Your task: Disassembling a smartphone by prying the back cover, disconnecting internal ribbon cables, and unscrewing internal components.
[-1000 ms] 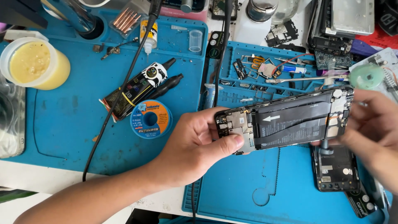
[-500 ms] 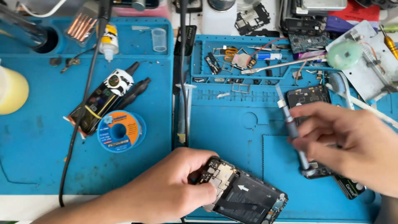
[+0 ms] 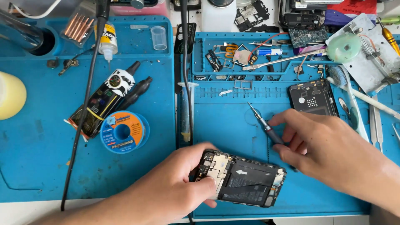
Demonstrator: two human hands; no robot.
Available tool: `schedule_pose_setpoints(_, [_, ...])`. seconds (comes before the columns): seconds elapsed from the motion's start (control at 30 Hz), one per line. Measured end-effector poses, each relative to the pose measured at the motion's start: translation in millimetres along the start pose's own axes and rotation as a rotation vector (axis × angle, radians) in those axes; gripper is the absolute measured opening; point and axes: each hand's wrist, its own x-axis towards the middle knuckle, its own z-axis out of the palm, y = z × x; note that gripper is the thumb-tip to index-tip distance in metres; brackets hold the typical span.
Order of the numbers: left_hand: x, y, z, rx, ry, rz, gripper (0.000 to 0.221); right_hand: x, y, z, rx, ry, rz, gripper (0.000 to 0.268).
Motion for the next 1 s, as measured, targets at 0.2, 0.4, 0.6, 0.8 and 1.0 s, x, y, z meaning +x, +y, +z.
schedule_pose_setpoints(0.2, [-7.9, -0.1, -9.8, -0.059, 0.09, -0.034, 0.024, 18.0, -21.9, -12.2, -0.203, 0.291, -0.256, 0.027])
schedule_pose_setpoints(0.4, [-2.3, -6.4, -14.9, -0.073, 0.138, 0.108, 0.02, 81.6, -54.8, -11.3, -0.03, 0.532, -0.867, 0.014])
schedule_pose_setpoints(0.6, [-7.8, -4.4, -19.5, -0.039, 0.078, 0.06, 0.016, 80.4, -61.7, -11.5, -0.14, 0.48, -0.935, 0.009])
schedule_pose_setpoints(0.8, [-3.5, -10.6, -18.8, -0.016, 0.089, 0.112, 0.017, 84.4, -61.0, -14.9, -0.287, 0.346, -0.839, 0.007])
schedule_pose_setpoints(1.0, [-6.6, -5.8, -19.0, 0.012, 0.107, 0.075, 0.019, 38.2, -68.7, -28.9, -0.049, 0.398, -0.82, 0.017])
